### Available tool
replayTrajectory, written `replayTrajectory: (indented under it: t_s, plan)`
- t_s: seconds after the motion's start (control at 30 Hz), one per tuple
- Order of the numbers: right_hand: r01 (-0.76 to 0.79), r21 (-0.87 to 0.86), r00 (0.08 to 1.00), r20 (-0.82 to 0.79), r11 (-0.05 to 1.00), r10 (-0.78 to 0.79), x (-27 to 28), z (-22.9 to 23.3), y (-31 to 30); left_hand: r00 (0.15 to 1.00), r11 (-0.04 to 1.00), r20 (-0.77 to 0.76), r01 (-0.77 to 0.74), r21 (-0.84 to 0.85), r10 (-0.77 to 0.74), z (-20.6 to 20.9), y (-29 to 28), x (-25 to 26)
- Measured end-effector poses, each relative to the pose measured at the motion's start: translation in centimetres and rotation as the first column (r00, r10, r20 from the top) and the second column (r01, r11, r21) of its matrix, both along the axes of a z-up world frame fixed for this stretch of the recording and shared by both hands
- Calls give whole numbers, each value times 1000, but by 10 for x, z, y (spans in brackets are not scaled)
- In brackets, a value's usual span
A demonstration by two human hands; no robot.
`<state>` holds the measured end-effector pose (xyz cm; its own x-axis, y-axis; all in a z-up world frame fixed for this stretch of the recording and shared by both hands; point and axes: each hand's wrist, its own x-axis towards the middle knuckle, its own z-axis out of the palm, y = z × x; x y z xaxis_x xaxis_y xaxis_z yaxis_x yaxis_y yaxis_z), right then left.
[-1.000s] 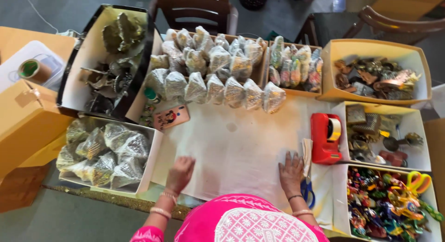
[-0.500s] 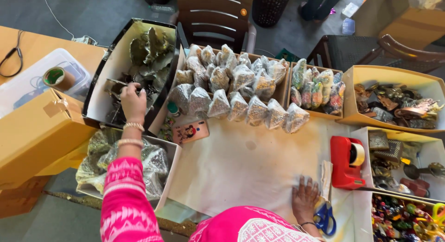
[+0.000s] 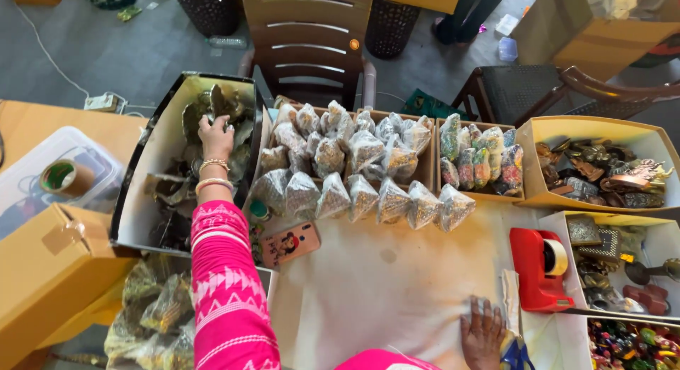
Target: The person wraps a silver decorative item in bubble wrap, securing it with a rubber band. They then cut a sheet of bubble wrap with scissors and wrap another silver decorative item, placing it in a box.
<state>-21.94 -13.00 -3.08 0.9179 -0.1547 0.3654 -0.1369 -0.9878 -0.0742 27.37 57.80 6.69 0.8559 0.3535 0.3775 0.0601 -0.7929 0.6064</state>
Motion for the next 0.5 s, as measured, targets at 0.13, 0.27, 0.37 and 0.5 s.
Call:
replayTrajectory:
  t_s: [0.13,0.27,0.37,0.5]
  plan:
    - [50,-67,996,71,996,-45,0,-43,-18,997,999,-67,-42,8,42,-39,9,49]
    - [56,-117,990,138,991,-40,1,-73,-32,994,988,8,-106,-111,107,-60,12,69]
    - [79,-113,992,105,990,-67,1,-71,-31,991,984,78,-95,-154,107,-49,6,67]
    - [37,-75,998,49,997,-33,-1,-53,-26,994,988,101,-26,-153,42,-10,1,37]
